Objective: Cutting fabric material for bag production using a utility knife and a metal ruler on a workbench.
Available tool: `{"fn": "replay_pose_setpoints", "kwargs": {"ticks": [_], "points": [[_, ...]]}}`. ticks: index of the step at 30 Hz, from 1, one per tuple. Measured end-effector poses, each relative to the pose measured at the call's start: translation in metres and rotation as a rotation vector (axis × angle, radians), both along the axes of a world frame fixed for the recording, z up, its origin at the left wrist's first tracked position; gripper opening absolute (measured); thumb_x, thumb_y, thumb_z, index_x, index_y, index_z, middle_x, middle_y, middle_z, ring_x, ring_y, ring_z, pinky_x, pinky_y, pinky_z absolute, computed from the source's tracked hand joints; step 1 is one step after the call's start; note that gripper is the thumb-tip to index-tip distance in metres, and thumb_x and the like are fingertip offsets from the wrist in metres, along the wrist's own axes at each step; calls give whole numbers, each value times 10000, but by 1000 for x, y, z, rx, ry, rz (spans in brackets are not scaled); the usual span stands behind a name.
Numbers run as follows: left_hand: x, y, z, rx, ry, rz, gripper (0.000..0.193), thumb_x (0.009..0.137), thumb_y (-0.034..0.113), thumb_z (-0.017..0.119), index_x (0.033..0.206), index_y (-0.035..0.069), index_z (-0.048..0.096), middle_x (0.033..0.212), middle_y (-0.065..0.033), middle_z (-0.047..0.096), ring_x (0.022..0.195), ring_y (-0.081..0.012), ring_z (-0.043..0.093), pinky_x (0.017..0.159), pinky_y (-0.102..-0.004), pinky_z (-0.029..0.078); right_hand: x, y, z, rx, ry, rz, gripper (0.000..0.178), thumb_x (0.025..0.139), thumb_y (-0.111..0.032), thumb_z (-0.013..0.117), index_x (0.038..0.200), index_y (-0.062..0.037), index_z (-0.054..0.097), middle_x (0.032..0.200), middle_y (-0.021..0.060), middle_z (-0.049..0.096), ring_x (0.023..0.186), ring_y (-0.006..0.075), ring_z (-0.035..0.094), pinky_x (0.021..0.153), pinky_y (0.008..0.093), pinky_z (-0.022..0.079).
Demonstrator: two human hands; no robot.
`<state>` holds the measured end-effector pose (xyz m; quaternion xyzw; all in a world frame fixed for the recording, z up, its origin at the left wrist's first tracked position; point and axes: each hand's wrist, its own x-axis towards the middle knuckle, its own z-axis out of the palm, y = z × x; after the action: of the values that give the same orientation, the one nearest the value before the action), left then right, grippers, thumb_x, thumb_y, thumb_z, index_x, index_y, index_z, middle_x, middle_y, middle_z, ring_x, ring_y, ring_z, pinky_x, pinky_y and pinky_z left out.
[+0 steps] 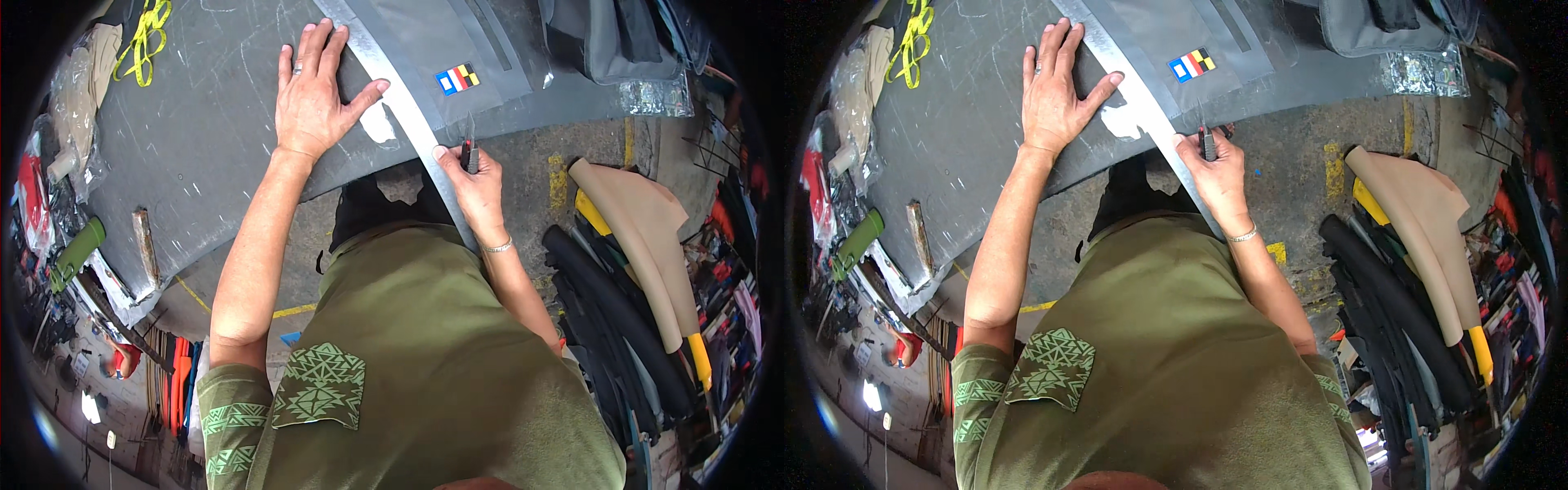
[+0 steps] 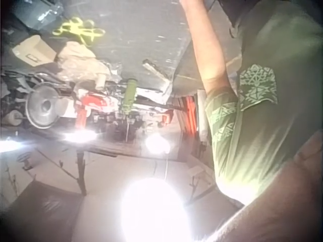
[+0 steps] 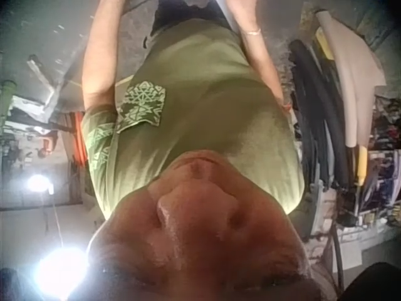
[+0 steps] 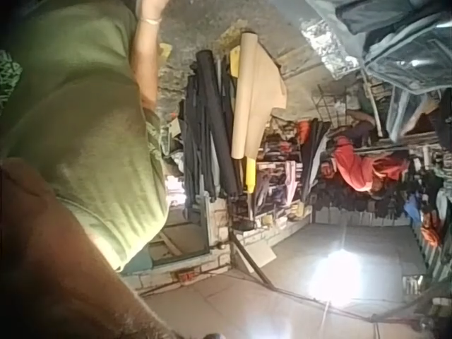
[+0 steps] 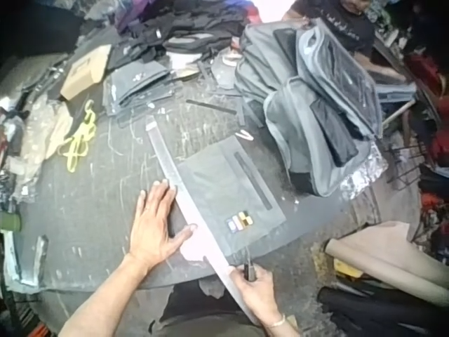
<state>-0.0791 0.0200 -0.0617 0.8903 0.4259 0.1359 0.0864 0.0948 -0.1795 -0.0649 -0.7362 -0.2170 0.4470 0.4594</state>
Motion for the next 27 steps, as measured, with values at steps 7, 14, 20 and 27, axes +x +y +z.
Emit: {"fn": "replay_pose_setpoints", "kwargs": {"ticks": [7,14,20,27], "points": [[1,1,0,5,-7,-10,926,846,727,672,1495,93,493,1574,-116,447,1515,-298,351,1255,-572,211,3,0,5,-80,68,2,186,900,-168,811,860,-10,720,730,-48,630,688,36,537,653,234,463],[-1,0,0,-31,21,0,925,868,729,654,1541,125,458,1619,-111,406,1549,-277,293,1278,-546,167,3,-1,3,-74,55,21,192,904,-175,810,861,-11,722,724,-51,634,686,32,535,646,231,461],[-1,0,-1,-24,22,-1,922,868,735,649,1543,136,457,1623,-101,400,1550,-269,293,1277,-547,169,4,-1,3,-62,67,20,192,906,-173,809,853,-9,723,712,-55,624,680,32,522,637,231,447],[-1,0,-1,-23,22,-3,925,869,739,644,1547,140,451,1624,-96,399,1551,-266,291,1277,-548,169,3,2,6,-53,56,5,244,918,-218,823,798,-36,713,691,-106,532,643,15,421,571,225,343]]}}
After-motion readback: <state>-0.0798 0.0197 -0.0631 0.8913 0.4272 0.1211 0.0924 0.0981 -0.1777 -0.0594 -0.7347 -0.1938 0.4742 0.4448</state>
